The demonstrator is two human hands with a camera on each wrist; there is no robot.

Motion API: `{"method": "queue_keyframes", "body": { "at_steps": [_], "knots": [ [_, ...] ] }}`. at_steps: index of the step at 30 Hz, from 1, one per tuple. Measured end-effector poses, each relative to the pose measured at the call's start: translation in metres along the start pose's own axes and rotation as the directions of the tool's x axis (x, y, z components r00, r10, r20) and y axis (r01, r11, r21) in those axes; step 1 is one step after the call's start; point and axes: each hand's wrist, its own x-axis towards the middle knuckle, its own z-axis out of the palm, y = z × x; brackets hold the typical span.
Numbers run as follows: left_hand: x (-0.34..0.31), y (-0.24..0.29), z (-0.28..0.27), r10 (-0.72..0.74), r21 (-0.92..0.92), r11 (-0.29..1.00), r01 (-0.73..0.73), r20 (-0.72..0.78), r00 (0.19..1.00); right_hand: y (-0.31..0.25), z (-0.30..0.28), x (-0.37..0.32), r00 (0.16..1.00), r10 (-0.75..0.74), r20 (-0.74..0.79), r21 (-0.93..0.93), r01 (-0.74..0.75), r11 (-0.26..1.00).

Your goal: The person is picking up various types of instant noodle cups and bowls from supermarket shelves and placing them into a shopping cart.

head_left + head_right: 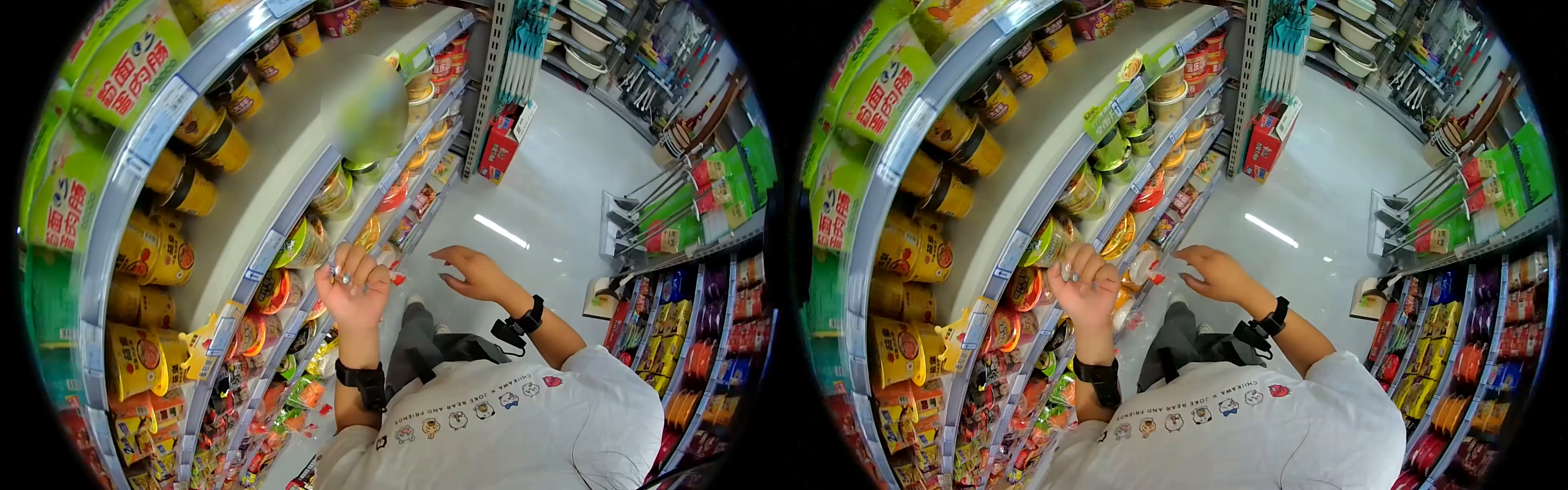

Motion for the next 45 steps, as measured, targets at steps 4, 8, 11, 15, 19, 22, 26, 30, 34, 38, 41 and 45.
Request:
{"method": "queue_keyframes", "body": {
  "at_steps": [4, 8, 11, 15, 19, 22, 26, 30, 34, 38, 41, 45],
  "knots": [
    [0.028, 0.012, 0.005, 0.032, 0.079, 0.996, -0.036, 0.044, 0.998, 0.012, -0.006, 0.039, 0.992, -0.123, 0.023, -0.037, 0.124, 0.992],
    [0.067, 0.053, 0.025, 0.133, 0.128, 0.979, -0.156, 0.172, 0.976, -0.007, -0.028, 0.126, 0.952, -0.296, 0.084, -0.051, 0.301, 0.952],
    [0.086, 0.08, 0.054, 0.254, 0.065, 0.96, -0.273, 0.206, 0.945, -0.04, -0.052, 0.184, 0.933, -0.307, 0.186, 0.077, 0.298, 0.952],
    [0.098, 0.132, 0.073, 0.411, 0.189, 0.872, -0.452, 0.218, 0.885, -0.062, -0.066, 0.265, 0.844, -0.526, 0.104, 0.165, 0.507, 0.846],
    [0.102, 0.16, 0.076, 0.658, 0.487, 0.601, -0.634, 0.148, 0.738, -0.068, -0.05, 0.344, 0.855, -0.51, 0.095, 0.413, 0.432, 0.802],
    [0.12, 0.16, 0.09, 0.806, 0.684, 0.321, -0.655, 0.165, 0.569, -0.063, -0.028, 0.411, 0.894, -0.389, 0.223, 0.652, 0.16, 0.741],
    [0.146, 0.19, 0.088, 0.875, 0.806, -0.003, -0.592, 0.289, 0.389, -0.085, -0.012, 0.465, 0.908, -0.284, 0.31, 0.777, -0.069, 0.626],
    [0.166, 0.224, 0.068, 0.863, 0.862, -0.192, -0.468, 0.376, 0.338, -0.084, 0.002, 0.496, 0.83, -0.453, 0.326, 0.899, -0.123, 0.421],
    [0.187, 0.221, 0.061, 0.859, 0.863, -0.216, -0.457, 0.39, 0.331, -0.082, -0.006, 0.496, 0.76, -0.531, 0.376, 0.909, -0.193, 0.369],
    [0.197, 0.21, 0.066, 0.835, 0.853, -0.304, -0.424, 0.452, 0.312, -0.078, -0.006, 0.491, 0.701, -0.572, 0.426, 0.9, -0.262, 0.349],
    [0.197, 0.188, 0.067, 0.855, 0.878, -0.315, -0.361, 0.428, 0.294, -0.079, -0.006, 0.485, 0.651, -0.619, 0.439, 0.898, -0.323, 0.297],
    [0.196, 0.128, 0.079, 0.91, 0.869, -0.215, -0.445, 0.343, 0.232, -0.089, -0.009, 0.463, 0.647, -0.591, 0.482, 0.87, -0.432, 0.236]
  ]
}}
